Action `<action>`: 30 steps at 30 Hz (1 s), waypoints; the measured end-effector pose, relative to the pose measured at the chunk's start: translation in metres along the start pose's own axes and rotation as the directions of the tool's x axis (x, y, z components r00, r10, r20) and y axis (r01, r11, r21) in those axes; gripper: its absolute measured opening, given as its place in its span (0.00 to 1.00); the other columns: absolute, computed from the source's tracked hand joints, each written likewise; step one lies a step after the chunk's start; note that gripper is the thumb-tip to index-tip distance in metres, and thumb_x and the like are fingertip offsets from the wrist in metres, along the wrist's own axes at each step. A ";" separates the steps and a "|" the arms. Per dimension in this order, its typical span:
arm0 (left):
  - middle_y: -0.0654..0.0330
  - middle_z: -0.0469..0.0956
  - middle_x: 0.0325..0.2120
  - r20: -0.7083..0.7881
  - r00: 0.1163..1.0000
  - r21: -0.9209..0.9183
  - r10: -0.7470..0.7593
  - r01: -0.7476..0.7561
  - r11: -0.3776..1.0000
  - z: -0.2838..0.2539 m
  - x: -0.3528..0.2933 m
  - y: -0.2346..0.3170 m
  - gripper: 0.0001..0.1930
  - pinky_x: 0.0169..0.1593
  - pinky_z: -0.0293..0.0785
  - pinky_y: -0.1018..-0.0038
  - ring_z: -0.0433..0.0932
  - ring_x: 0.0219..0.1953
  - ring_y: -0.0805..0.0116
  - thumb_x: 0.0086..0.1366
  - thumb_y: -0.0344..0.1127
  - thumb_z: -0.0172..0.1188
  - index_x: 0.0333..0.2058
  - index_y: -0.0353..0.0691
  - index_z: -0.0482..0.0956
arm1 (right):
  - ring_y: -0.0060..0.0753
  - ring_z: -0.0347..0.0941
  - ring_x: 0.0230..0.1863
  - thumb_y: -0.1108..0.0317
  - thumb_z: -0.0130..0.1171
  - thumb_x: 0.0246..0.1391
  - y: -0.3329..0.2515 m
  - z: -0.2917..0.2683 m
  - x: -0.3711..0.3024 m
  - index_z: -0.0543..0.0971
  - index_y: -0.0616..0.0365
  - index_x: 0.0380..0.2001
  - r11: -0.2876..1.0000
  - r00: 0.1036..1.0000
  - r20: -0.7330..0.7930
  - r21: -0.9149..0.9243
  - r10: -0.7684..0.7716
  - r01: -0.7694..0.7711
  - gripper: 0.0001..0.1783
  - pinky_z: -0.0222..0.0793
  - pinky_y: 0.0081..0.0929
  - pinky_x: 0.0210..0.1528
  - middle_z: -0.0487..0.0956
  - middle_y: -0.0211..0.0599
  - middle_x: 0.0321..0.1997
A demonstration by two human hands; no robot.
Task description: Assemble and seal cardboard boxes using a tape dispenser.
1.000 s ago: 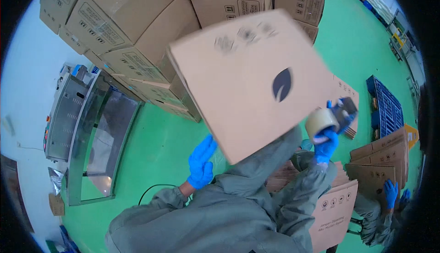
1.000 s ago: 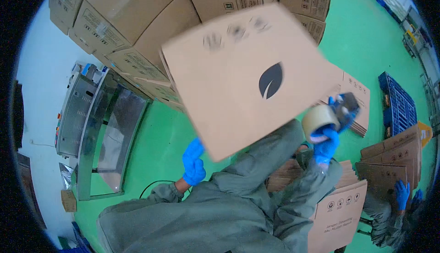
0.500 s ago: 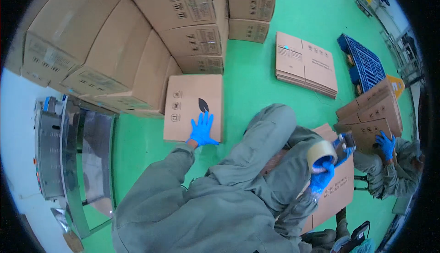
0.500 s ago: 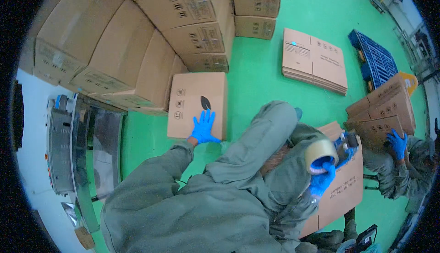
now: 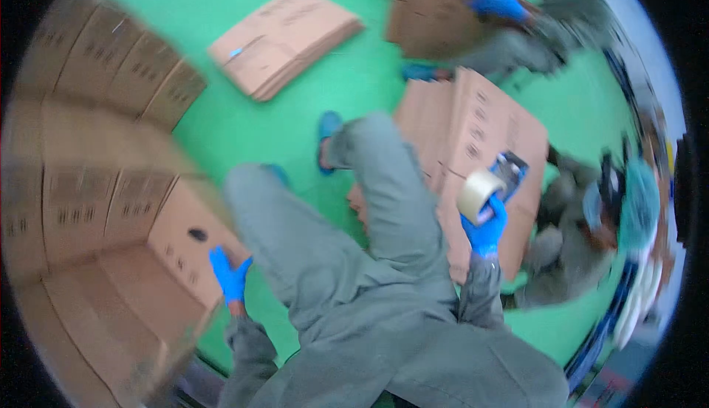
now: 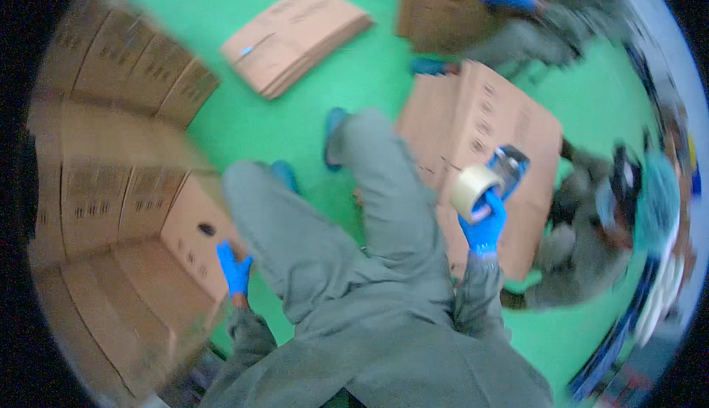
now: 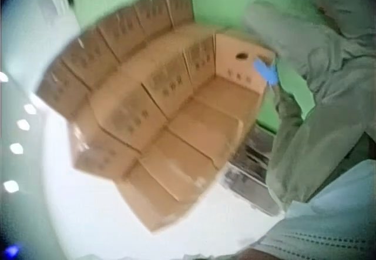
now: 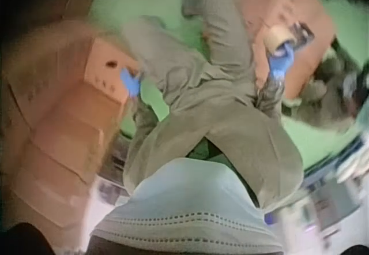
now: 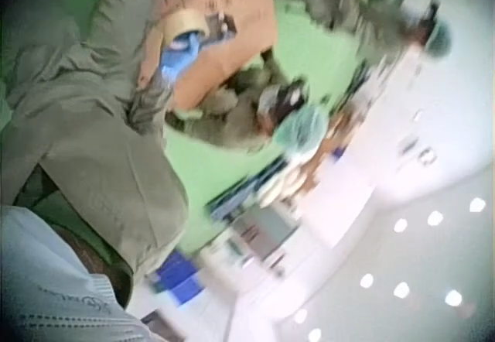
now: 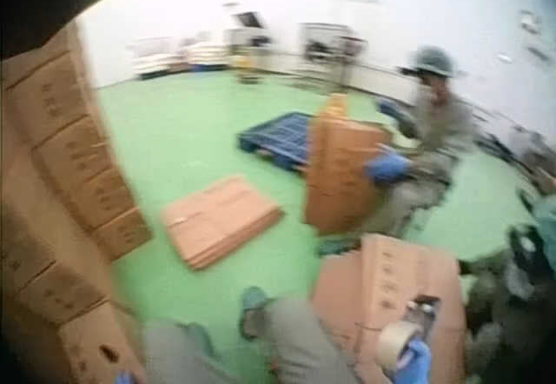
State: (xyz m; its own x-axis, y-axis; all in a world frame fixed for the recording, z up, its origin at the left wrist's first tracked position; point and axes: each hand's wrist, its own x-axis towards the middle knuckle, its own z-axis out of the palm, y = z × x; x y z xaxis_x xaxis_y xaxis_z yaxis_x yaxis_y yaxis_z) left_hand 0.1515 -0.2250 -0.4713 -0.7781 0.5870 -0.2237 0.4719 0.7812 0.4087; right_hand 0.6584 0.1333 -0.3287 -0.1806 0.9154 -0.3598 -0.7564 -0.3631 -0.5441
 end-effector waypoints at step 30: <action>0.52 0.74 0.18 -0.085 0.954 -0.163 0.288 -0.298 0.940 -0.137 0.195 0.268 0.19 0.29 0.68 0.65 0.73 0.21 0.61 0.59 0.49 0.60 0.25 0.36 0.71 | 0.38 0.72 0.51 0.60 0.53 0.56 0.094 0.095 0.069 0.56 0.63 0.63 0.947 0.989 0.076 -0.289 -0.125 0.142 0.35 0.68 0.44 0.57 0.71 0.40 0.54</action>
State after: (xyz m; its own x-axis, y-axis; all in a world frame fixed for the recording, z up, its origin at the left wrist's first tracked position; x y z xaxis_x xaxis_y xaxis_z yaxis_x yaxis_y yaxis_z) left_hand 0.0693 0.0701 -0.2839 -0.6417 0.7667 -0.0210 0.6080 0.5251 0.5955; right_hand 0.5152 0.1792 -0.3324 -0.1316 0.9641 -0.2307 -0.5598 -0.2643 -0.7853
